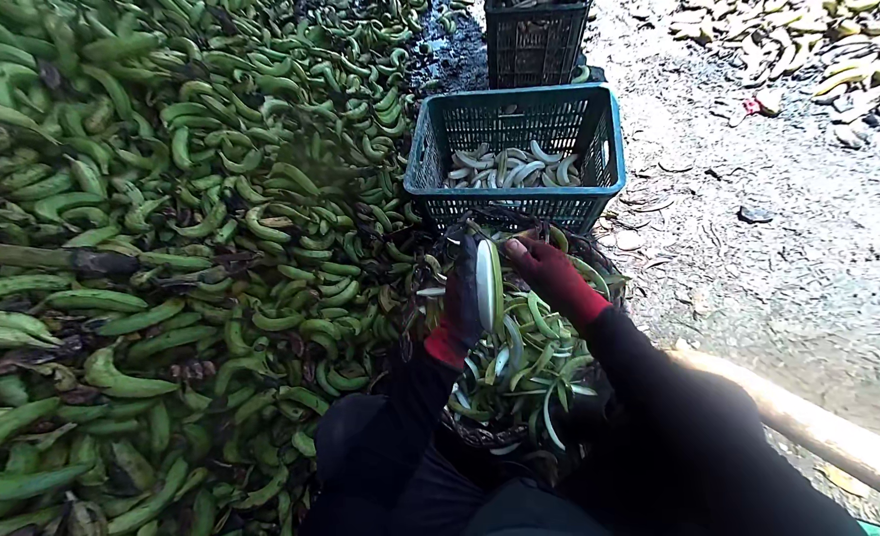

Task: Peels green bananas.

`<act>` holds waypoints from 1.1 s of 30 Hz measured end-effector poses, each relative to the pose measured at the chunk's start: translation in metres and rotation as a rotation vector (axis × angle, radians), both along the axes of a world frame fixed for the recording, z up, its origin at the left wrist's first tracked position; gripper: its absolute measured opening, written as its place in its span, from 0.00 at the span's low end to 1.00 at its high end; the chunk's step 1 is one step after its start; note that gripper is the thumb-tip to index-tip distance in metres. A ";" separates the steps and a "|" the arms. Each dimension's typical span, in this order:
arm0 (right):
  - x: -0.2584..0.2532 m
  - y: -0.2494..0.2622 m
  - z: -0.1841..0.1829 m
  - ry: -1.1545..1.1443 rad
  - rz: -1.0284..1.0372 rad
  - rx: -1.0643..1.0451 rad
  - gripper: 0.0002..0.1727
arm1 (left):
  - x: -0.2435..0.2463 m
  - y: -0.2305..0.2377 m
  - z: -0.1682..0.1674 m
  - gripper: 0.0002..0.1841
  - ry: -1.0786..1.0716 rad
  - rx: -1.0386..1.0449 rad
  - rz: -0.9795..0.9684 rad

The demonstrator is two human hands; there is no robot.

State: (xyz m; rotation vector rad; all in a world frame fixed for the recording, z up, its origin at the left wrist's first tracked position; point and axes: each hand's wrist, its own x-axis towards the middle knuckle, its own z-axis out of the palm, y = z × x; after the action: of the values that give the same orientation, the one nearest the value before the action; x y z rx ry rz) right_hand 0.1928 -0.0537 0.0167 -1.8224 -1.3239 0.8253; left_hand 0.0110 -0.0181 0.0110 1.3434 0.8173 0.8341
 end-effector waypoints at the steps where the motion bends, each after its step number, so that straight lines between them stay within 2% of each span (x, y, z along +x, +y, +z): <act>1: 0.004 0.001 -0.003 0.075 -0.016 -0.030 0.36 | -0.003 0.003 0.004 0.29 -0.023 -0.042 -0.057; 5: 0.019 0.003 -0.007 -0.003 -0.114 -0.009 0.34 | -0.015 0.036 0.011 0.20 -0.319 -0.350 -0.260; 7: 0.015 -0.010 -0.007 -0.184 0.025 0.156 0.34 | -0.024 0.051 0.009 0.16 -0.376 -0.379 -0.259; 10: 0.004 -0.015 -0.005 -0.433 0.354 0.354 0.36 | -0.026 0.055 0.009 0.19 -0.477 -0.488 -0.282; 12: -0.003 -0.015 -0.007 -0.512 0.456 0.407 0.38 | -0.030 0.051 0.003 0.20 -0.576 -0.587 -0.369; 14: -0.005 -0.013 -0.008 -0.514 0.477 0.399 0.40 | -0.027 0.043 0.002 0.19 -0.569 -0.589 -0.362; 17: -0.005 -0.008 -0.014 -0.491 0.404 0.296 0.41 | -0.020 0.038 0.000 0.17 -0.432 -0.464 -0.277; 19: -0.007 -0.004 -0.022 -0.466 0.263 0.237 0.39 | -0.017 0.024 -0.003 0.16 -0.344 -0.356 -0.171; 22: -0.007 0.000 -0.023 -0.426 0.022 0.125 0.36 | -0.007 0.012 -0.005 0.17 -0.355 -0.371 -0.081; 24: 0.005 0.008 -0.016 -0.345 -0.104 -0.026 0.34 | -0.002 0.008 -0.002 0.16 -0.368 -0.371 -0.091; 26: 0.022 0.010 -0.008 -0.275 -0.214 -0.090 0.34 | -0.008 0.014 -0.004 0.18 -0.327 -0.349 -0.088; 28: 0.037 0.005 0.009 -0.258 -0.280 -0.083 0.34 | -0.017 0.030 -0.016 0.20 -0.087 -0.289 0.024; 31: 0.056 -0.009 0.031 -0.314 -0.305 0.007 0.34 | -0.032 0.053 -0.056 0.28 0.453 -0.199 0.066; 33: 0.066 -0.018 0.042 -0.285 -0.336 0.064 0.34 | -0.024 0.060 -0.074 0.28 0.577 -0.250 0.074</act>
State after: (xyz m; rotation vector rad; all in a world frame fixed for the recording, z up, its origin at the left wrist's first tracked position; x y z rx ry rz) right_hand 0.2588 -0.0713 0.0583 -2.0904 -1.1487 0.3509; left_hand -0.0128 0.0423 -0.0632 1.3463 1.3783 0.3753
